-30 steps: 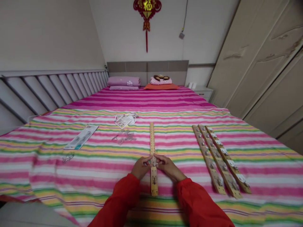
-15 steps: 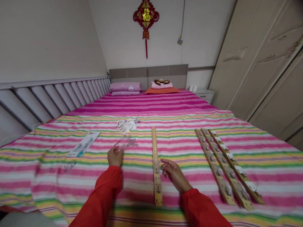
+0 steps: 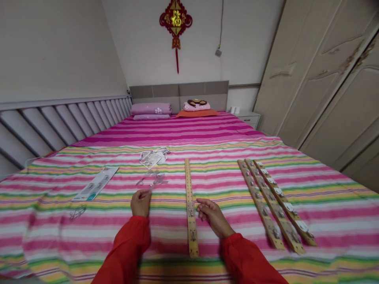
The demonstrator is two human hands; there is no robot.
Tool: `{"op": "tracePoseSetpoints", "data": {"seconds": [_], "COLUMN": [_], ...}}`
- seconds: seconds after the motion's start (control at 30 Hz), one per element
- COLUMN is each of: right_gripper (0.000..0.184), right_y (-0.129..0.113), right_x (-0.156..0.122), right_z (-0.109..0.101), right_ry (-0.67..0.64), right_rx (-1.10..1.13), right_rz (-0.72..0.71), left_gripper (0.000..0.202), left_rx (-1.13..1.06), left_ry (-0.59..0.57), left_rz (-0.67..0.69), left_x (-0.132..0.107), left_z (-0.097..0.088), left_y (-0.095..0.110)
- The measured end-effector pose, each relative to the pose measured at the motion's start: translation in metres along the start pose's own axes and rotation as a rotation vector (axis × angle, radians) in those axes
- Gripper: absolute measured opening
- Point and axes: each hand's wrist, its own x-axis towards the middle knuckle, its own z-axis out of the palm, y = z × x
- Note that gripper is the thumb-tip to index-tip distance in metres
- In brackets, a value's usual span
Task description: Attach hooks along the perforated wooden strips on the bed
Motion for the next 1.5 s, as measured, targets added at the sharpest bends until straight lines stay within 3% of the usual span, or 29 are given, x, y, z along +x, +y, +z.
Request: {"op": "tracePoseSetpoints", "data": {"seconds": [0.2, 0.3, 0.37, 0.43, 0.53, 0.63, 0.83, 1.03, 1.13, 1.27, 1.4, 1.5], "right_gripper": [0.034, 0.033, 0.033, 0.031, 0.029, 0.028, 0.03, 0.038, 0.04, 0.041, 0.027, 0.019], "right_y": [-0.001, 0.001, 0.002, 0.002, -0.001, -0.005, -0.02, -0.049, -0.054, -0.055, -0.059, -0.059], "right_x": [-0.002, -0.003, -0.004, -0.005, -0.009, -0.017, -0.045, -0.071, -0.076, -0.08, -0.082, -0.078], "right_z": [0.001, 0.001, 0.002, 0.002, 0.003, 0.007, 0.03, 0.054, 0.057, 0.055, 0.056, 0.056], "right_ry": [0.008, 0.028, 0.044, 0.055, 0.07, 0.081, -0.014, -0.23, -0.25, -0.252, -0.284, -0.235], "right_rx": [0.017, 0.021, 0.018, 0.025, 0.059, 0.074, 0.023, -0.234, -0.202, -0.075, -0.089, -0.086], "right_rz": [0.003, -0.019, -0.038, -0.052, -0.071, -0.092, -0.1, -0.328, -0.255, -0.118, -0.145, -0.159], "left_gripper": [0.02, 0.019, 0.02, 0.022, 0.024, 0.024, 0.021, 0.013, 0.011, 0.007, 0.007, 0.011], "left_rx": [0.024, -0.023, -0.141, -0.342, -0.681, -0.866, -1.019, -1.096, -1.138, -1.185, -1.216, -1.179], "left_ry": [-0.122, -0.151, -0.163, -0.201, -0.348, -0.461, -0.557, -0.569, -0.632, -0.807, -0.913, -0.949], "left_rz": [0.348, 0.391, 0.273, -0.011, -0.508, -0.747, -0.997, -1.097, -1.134, -1.246, -1.342, -1.292], "left_x": [-0.061, -0.089, -0.104, -0.116, -0.127, -0.133, -0.144, -0.159, -0.163, -0.166, -0.169, -0.169], "left_z": [-0.005, -0.004, -0.002, 0.001, 0.001, -0.004, -0.012, -0.004, -0.005, -0.011, -0.012, -0.009], "left_y": [0.039, 0.059, 0.069, 0.078, 0.09, 0.098, 0.102, 0.107, 0.109, 0.109, 0.108, 0.106]}}
